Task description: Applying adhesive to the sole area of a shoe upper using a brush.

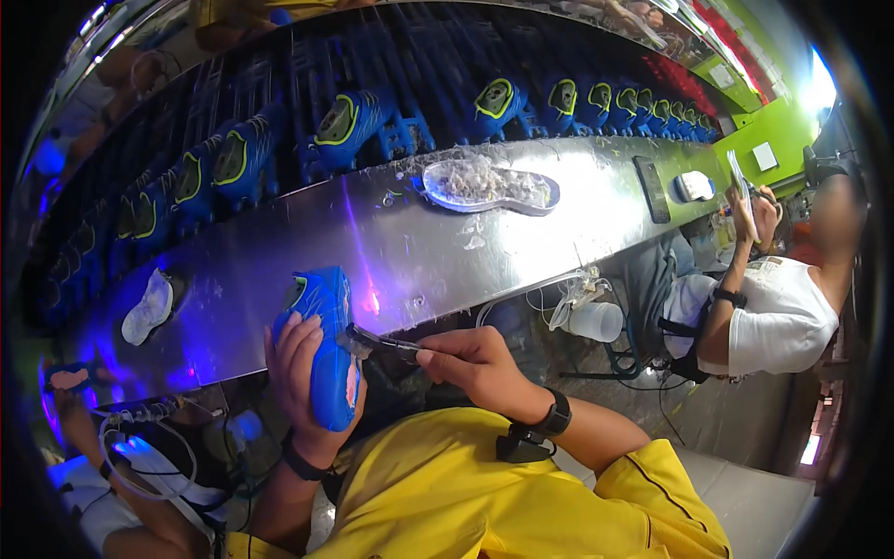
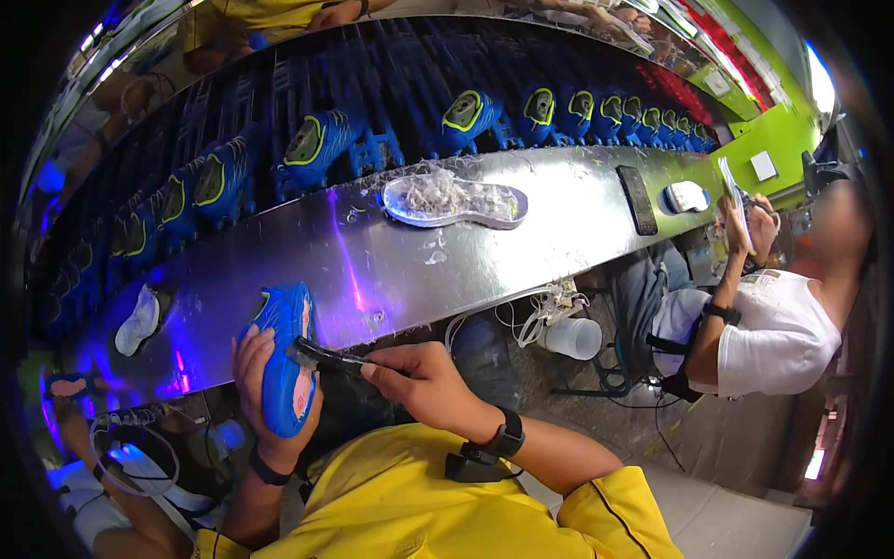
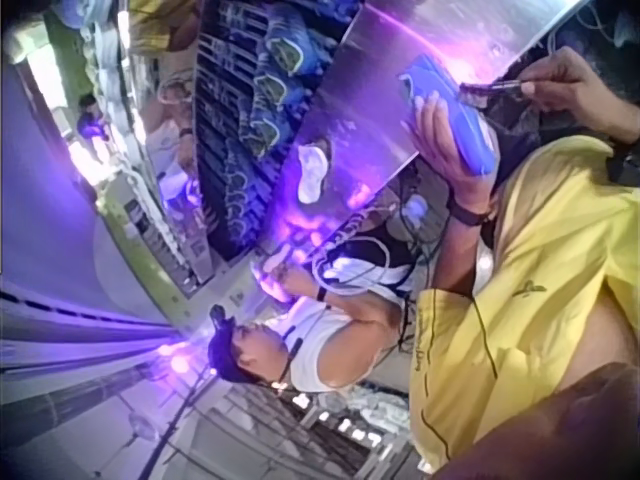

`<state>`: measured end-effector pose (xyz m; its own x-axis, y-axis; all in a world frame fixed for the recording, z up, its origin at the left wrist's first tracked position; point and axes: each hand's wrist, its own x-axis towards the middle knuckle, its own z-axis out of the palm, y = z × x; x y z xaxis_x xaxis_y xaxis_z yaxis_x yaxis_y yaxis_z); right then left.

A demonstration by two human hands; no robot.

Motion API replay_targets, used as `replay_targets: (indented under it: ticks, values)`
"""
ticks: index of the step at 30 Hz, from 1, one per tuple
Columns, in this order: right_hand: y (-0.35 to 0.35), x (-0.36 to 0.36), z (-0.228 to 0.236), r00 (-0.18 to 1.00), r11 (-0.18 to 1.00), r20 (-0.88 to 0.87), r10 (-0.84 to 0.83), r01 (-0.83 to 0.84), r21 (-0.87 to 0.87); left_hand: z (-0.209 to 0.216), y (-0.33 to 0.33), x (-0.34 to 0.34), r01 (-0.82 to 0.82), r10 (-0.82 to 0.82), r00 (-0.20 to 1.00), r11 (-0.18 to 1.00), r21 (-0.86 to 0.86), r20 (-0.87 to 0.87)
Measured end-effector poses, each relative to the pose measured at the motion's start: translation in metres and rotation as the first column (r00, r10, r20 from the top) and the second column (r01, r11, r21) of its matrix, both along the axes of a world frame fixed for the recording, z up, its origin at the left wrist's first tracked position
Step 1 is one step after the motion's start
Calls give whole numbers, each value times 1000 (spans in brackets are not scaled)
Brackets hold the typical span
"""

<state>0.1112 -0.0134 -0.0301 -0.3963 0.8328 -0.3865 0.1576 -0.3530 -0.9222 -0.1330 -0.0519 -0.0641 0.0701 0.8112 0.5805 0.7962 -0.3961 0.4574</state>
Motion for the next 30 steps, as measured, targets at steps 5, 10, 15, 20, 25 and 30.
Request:
replay_targets:
  ticks: [5,10,15,20,25,30]
  values:
    - [-12,6,13,999,992,-2,-43,43,121,10,1,11,-40,41,999,998,-56,17]
    - [-18,12,5,996,944,-49,-80,92,316,24,13,27,-65,67,997,993,-103,24]
    - [-18,16,11,993,854,-55,-103,116,507,32,27,40,-149,148,989,983,-107,-17]
    - [-11,23,30,982,745,55,-179,99,660,48,46,46,-173,165,984,976,-135,-68]
    - [13,30,52,965,645,147,-216,28,763,69,63,44,-125,95,986,964,-234,-136]
    - [46,37,51,970,587,170,-175,-36,809,77,86,36,-39,21,997,965,-259,-73]
